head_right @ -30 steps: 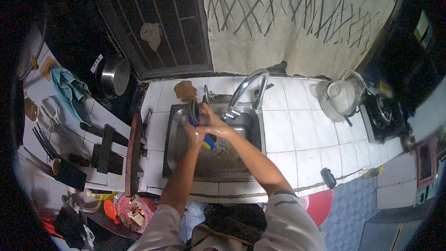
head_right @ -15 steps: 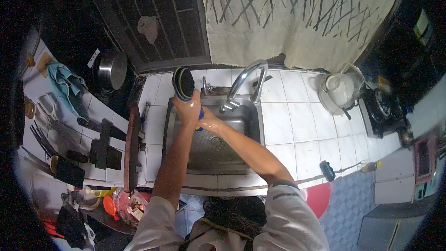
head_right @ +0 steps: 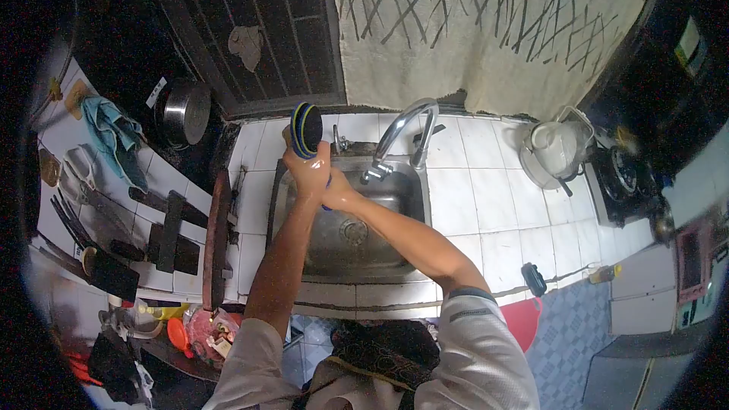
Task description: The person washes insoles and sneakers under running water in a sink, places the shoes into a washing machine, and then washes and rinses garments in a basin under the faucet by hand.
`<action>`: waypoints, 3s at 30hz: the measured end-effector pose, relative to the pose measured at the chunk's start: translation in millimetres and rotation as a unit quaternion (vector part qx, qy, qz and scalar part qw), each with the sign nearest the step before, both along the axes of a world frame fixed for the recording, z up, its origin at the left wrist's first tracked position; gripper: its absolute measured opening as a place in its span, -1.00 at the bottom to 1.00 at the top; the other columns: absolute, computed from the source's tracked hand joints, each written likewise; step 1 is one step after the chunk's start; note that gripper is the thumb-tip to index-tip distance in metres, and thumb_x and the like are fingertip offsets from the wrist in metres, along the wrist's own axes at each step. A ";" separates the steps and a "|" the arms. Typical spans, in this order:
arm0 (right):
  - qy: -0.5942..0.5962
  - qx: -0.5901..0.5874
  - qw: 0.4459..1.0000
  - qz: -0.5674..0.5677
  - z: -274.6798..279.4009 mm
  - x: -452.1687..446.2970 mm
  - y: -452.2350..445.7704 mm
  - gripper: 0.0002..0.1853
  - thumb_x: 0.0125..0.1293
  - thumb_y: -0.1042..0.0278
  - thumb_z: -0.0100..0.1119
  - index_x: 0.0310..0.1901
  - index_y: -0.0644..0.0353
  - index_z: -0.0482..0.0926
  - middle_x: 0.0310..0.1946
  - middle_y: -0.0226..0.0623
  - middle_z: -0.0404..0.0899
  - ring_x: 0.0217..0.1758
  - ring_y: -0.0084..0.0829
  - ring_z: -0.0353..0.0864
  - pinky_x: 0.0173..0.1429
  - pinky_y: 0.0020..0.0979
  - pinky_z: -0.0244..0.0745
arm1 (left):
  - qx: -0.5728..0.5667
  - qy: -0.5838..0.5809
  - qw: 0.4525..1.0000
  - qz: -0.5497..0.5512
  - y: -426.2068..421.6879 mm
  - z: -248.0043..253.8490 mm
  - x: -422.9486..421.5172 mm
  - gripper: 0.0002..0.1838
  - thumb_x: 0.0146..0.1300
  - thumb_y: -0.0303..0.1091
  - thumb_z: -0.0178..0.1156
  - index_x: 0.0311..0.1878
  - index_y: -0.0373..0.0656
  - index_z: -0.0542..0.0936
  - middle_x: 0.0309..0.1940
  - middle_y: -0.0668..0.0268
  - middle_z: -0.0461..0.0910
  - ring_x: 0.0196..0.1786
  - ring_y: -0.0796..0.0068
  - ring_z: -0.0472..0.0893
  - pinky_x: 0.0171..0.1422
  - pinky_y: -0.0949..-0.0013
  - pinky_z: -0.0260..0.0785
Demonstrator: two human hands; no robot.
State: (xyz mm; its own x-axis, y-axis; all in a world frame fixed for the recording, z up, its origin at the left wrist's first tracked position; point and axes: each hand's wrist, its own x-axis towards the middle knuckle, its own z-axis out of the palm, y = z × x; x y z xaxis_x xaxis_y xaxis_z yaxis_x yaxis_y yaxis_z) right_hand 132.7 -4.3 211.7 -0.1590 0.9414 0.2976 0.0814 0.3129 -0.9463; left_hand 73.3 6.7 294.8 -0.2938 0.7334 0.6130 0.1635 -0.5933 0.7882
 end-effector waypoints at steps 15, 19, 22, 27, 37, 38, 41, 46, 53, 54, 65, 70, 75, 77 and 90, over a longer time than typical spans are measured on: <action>0.059 -0.143 0.985 0.079 19.1 21.9 -12.3 -0.63 -0.01 0.41 0.20 -0.11 0.25 0.45 -0.31 -0.38 0.52 -0.23 -0.60 0.43 -0.17 -0.50 0.35 | 0.035 0.025 0.998 0.045 17.8 -31.6 6.4 -0.90 -0.17 -0.51 0.10 -0.52 -0.31 0.45 -0.65 0.25 0.47 -0.57 0.40 0.48 -0.43 0.35 0.31; 0.105 -0.133 0.978 0.123 7.2 23.0 -13.8 -0.61 0.02 0.43 0.18 -0.06 0.23 0.41 -0.28 -0.40 0.50 -0.22 -0.60 0.42 -0.15 -0.52 0.34 | 0.017 -0.047 0.999 0.001 9.1 -38.2 9.9 -0.88 -0.18 -0.55 0.11 -0.47 -0.31 0.46 -0.64 0.32 0.47 -0.55 0.49 0.48 -0.44 0.44 0.29; 0.175 -0.189 0.962 0.090 14.3 18.6 -19.1 -0.62 0.04 0.44 0.17 -0.05 0.22 0.41 -0.28 -0.40 0.50 -0.23 -0.59 0.41 -0.13 -0.53 0.32 | 0.052 -0.022 0.995 0.086 9.7 -31.8 17.3 -0.88 -0.18 -0.57 0.09 -0.46 -0.32 0.46 -0.63 0.33 0.46 -0.54 0.55 0.46 -0.43 0.47 0.28; 0.198 -0.214 0.955 0.062 19.8 14.7 -18.4 -0.69 0.07 0.42 0.16 -0.11 0.23 0.45 -0.29 -0.41 0.50 -0.21 -0.60 0.42 -0.15 -0.48 0.35 | 0.041 -0.009 0.997 0.068 4.8 -19.6 15.5 -0.89 -0.05 -0.60 0.15 -0.37 -0.34 0.51 -0.46 0.26 0.57 -0.40 0.51 0.56 -0.32 0.46 0.38; 0.002 -0.063 0.998 0.011 -2.9 17.8 1.6 -0.70 0.04 0.34 0.20 -0.18 0.26 0.46 -0.23 -0.23 0.53 -0.14 -0.52 0.44 -0.12 -0.41 0.37 | 0.030 0.004 1.000 0.008 10.7 -21.6 23.9 -0.87 -0.03 -0.62 0.10 -0.34 -0.33 0.52 -0.44 0.27 0.56 -0.32 0.52 0.55 -0.24 0.51 0.36; 0.014 -0.066 0.997 0.022 -5.7 18.0 3.2 -0.67 0.03 0.33 0.21 -0.17 0.27 0.45 -0.23 -0.18 0.52 -0.13 -0.45 0.46 -0.10 -0.38 0.37 | 0.022 0.031 0.998 0.050 3.7 -17.9 27.5 -0.86 -0.04 -0.60 0.10 -0.34 -0.33 0.53 -0.44 0.26 0.56 -0.31 0.49 0.55 -0.22 0.51 0.36; 0.033 -0.047 0.998 0.009 -11.4 16.2 8.3 -0.60 -0.01 0.29 0.23 -0.14 0.28 0.43 -0.22 -0.10 0.51 -0.10 -0.30 0.49 -0.06 -0.34 0.37 | -0.015 0.048 0.997 0.057 -3.4 -9.6 30.8 -0.82 -0.07 -0.57 0.09 -0.32 -0.33 0.53 -0.43 0.22 0.57 -0.32 0.44 0.56 -0.21 0.49 0.37; -0.098 0.066 0.993 -0.013 -32.4 21.6 15.6 -0.51 -0.08 0.23 0.29 -0.10 0.26 0.40 -0.15 -0.07 0.47 -0.03 -0.17 0.46 0.01 -0.30 0.34 | -0.036 0.091 0.995 -0.009 -5.1 -13.1 28.8 -0.77 -0.13 -0.54 0.08 -0.30 -0.32 0.52 -0.44 0.16 0.57 -0.38 0.42 0.57 -0.24 0.43 0.39; -0.215 0.042 0.971 0.099 -24.2 35.6 5.1 -0.36 -0.03 0.29 0.27 0.10 0.23 0.23 0.04 -0.21 0.26 0.15 -0.38 0.24 0.18 -0.35 0.15 | -0.037 0.253 0.965 -0.053 -4.2 -34.3 11.5 -0.69 -0.20 -0.46 0.20 -0.28 -0.29 0.50 -0.48 0.14 0.56 -0.42 0.41 0.58 -0.31 0.41 0.39; -0.270 0.004 0.957 0.101 -17.0 33.7 2.9 -0.37 -0.05 0.28 0.30 0.08 0.23 0.26 0.00 -0.22 0.31 0.13 -0.38 0.26 0.16 -0.34 0.18 | -0.026 0.281 0.957 -0.066 -4.8 -34.0 8.9 -0.67 -0.21 -0.46 0.21 -0.26 -0.28 0.49 -0.49 0.14 0.56 -0.44 0.40 0.58 -0.33 0.41 0.39; -0.141 -0.191 0.971 0.015 -60.7 37.8 -57.3 -0.47 -0.17 0.39 0.21 -0.05 0.26 0.35 -0.27 -0.16 0.52 -0.20 -0.28 0.54 -0.16 -0.35 0.43 | -0.225 0.070 0.962 -0.140 -39.7 -85.6 -25.2 -0.49 -0.15 -0.28 0.31 -0.12 -0.32 0.40 -0.23 0.10 0.48 -0.16 0.26 0.49 -0.09 0.29 0.31; -0.418 -0.237 0.867 -0.130 -51.6 57.3 -110.3 -0.46 -0.20 0.31 0.18 -0.04 0.09 0.40 -0.19 -0.15 0.51 -0.16 -0.17 0.53 -0.09 -0.22 0.43 | -0.342 0.185 0.904 -0.179 -133.5 -132.0 -113.2 -0.43 -0.06 -0.17 0.28 -0.02 -0.32 0.39 -0.11 0.06 0.44 0.05 0.21 0.39 0.10 0.23 0.21; -0.521 -0.240 0.794 -0.200 -53.5 44.3 -196.5 -0.57 -0.18 0.40 0.14 -0.15 0.09 0.38 -0.14 -0.14 0.44 -0.08 -0.09 0.47 -0.02 -0.22 0.40 | -0.253 0.464 0.843 -0.097 -303.1 -101.4 -262.1 -0.47 -0.15 -0.31 0.24 -0.03 -0.22 0.39 -0.12 0.02 0.41 0.18 0.02 0.25 0.25 0.04 0.02; -0.508 -0.225 0.806 -0.204 -55.3 30.1 -236.8 -0.54 -0.22 0.36 0.22 -0.16 0.10 0.38 -0.18 -0.12 0.47 -0.10 -0.11 0.48 -0.04 -0.22 0.40 | -0.166 0.586 0.793 0.017 -364.1 -136.9 -334.8 -0.51 -0.24 -0.32 0.30 -0.13 -0.21 0.46 0.02 0.02 0.34 0.15 0.04 0.26 0.25 -0.04 -0.02; -0.473 -0.119 0.849 0.202 -15.1 -149.4 -358.7 -0.50 -0.31 0.31 0.26 -0.22 0.25 0.40 -0.34 0.00 0.48 -0.16 -0.05 0.46 -0.10 -0.21 0.35 | -0.193 0.717 0.663 0.096 -488.5 -111.2 -512.3 -0.51 -0.07 -0.33 0.13 0.04 -0.08 0.41 0.11 0.19 0.31 0.29 0.05 0.08 0.31 -0.15 -0.18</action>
State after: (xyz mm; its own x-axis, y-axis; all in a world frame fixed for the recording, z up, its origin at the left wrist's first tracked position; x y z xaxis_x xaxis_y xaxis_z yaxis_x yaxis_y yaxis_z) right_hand -16.7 -363.0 196.6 -0.5457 0.7686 -0.3340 0.7715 0.3052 -0.5582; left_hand -439.0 -481.8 183.5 0.2786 0.9502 0.1399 0.9517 -0.2536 -0.1729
